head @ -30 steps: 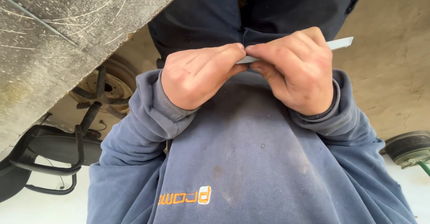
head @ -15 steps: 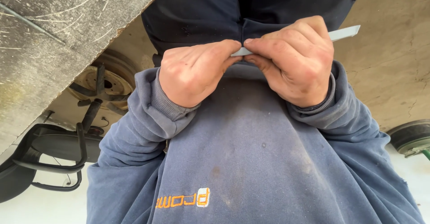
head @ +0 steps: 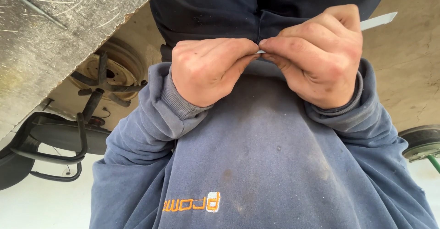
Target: Measuring and cutting plastic strips to fit a metal cylindrical component on a workshop bench.
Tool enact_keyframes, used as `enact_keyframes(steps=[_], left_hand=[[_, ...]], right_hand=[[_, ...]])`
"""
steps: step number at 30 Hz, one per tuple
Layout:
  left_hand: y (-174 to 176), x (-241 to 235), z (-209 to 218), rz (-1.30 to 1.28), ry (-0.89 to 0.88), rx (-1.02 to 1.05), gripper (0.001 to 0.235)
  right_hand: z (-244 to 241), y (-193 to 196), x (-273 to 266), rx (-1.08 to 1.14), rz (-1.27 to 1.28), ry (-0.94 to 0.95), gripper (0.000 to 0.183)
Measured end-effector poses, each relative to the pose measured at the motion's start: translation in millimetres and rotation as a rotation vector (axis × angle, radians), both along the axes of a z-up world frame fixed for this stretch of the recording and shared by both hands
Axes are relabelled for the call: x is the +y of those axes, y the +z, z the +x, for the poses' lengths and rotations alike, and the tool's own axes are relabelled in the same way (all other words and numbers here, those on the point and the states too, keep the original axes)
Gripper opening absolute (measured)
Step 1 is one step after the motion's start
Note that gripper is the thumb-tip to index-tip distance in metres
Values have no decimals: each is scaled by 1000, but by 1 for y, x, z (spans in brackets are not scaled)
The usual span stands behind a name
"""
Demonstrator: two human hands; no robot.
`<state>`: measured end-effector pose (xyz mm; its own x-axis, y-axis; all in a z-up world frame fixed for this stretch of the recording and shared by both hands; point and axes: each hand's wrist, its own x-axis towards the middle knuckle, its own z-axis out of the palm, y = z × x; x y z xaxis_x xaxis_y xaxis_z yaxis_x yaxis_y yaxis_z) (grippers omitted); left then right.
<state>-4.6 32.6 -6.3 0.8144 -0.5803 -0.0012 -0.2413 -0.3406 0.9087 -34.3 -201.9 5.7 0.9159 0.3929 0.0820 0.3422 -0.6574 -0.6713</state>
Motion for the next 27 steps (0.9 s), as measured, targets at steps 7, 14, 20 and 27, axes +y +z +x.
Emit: enact_keyframes(steps=[7, 14, 20, 27], left_hand=[[5, 4, 5, -21, -7, 1, 15], [2, 3, 2, -30, -33, 66, 14], [2, 6, 2, -43, -75, 88, 13], [13, 3, 13, 42, -118, -14, 16]], right_hand=[[0, 2, -2, 15, 12, -16, 24], [-1, 0, -5, 25, 25, 31, 17], [-2, -1, -6, 116, 73, 17, 20], [-11, -6, -13, 129, 129, -15, 21]])
